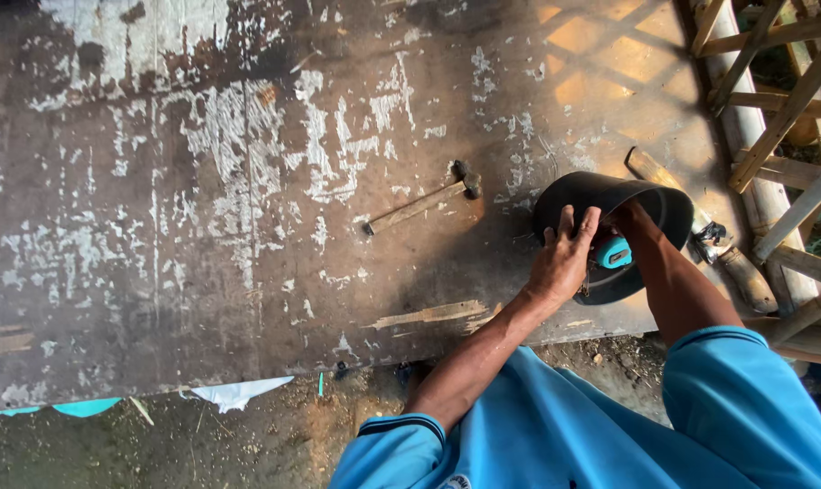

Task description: The person sorts small wooden sticks and debris from a black bucket into a blue bucket. They use their hands to pick up handfuls of material, inspect them, and transfer them between containers on a wooden workbench.

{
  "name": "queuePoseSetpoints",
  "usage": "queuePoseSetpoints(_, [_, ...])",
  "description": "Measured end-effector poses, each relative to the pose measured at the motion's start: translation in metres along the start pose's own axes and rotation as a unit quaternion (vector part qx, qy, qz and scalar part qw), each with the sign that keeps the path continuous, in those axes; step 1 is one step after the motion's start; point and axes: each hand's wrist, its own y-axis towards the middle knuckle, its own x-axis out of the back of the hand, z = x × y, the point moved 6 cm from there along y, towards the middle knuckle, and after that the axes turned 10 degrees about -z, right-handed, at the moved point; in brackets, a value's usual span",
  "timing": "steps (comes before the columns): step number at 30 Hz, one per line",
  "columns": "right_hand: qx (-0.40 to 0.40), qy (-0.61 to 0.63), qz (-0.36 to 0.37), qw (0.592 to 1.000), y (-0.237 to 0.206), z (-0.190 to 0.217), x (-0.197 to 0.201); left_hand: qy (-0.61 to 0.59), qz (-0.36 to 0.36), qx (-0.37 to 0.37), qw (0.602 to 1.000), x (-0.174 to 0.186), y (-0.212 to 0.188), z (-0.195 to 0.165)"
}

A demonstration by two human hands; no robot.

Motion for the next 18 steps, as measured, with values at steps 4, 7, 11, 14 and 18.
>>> queuePoseSetpoints(4, [0.026, 0.011, -0.004, 1.000, 0.004, 0.008, 0.002, -0.024, -0.003, 0.019, 1.000, 0.012, 0.003, 0.002])
queuePoseSetpoints(7, [0.053, 0.023, -0.018, 0.998, 0.005, 0.011, 0.003, -0.049, -0.039, 0.011, 0.998, 0.026, 0.006, 0.003])
queuePoseSetpoints(11, [0.059, 0.066, -0.073, 0.993, -0.002, -0.003, 0.011, -0.093, -0.091, -0.004, 0.992, 0.030, 0.012, 0.011])
queuePoseSetpoints(14, [-0.014, 0.157, -0.087, 0.984, -0.013, -0.024, 0.019, -0.141, -0.110, -0.031, 0.983, 0.026, 0.018, 0.023])
queuePoseSetpoints(18, [-0.182, 0.386, -0.041, 0.903, -0.030, -0.055, 0.022, -0.071, -0.083, -0.001, 0.994, 0.020, 0.035, 0.047])
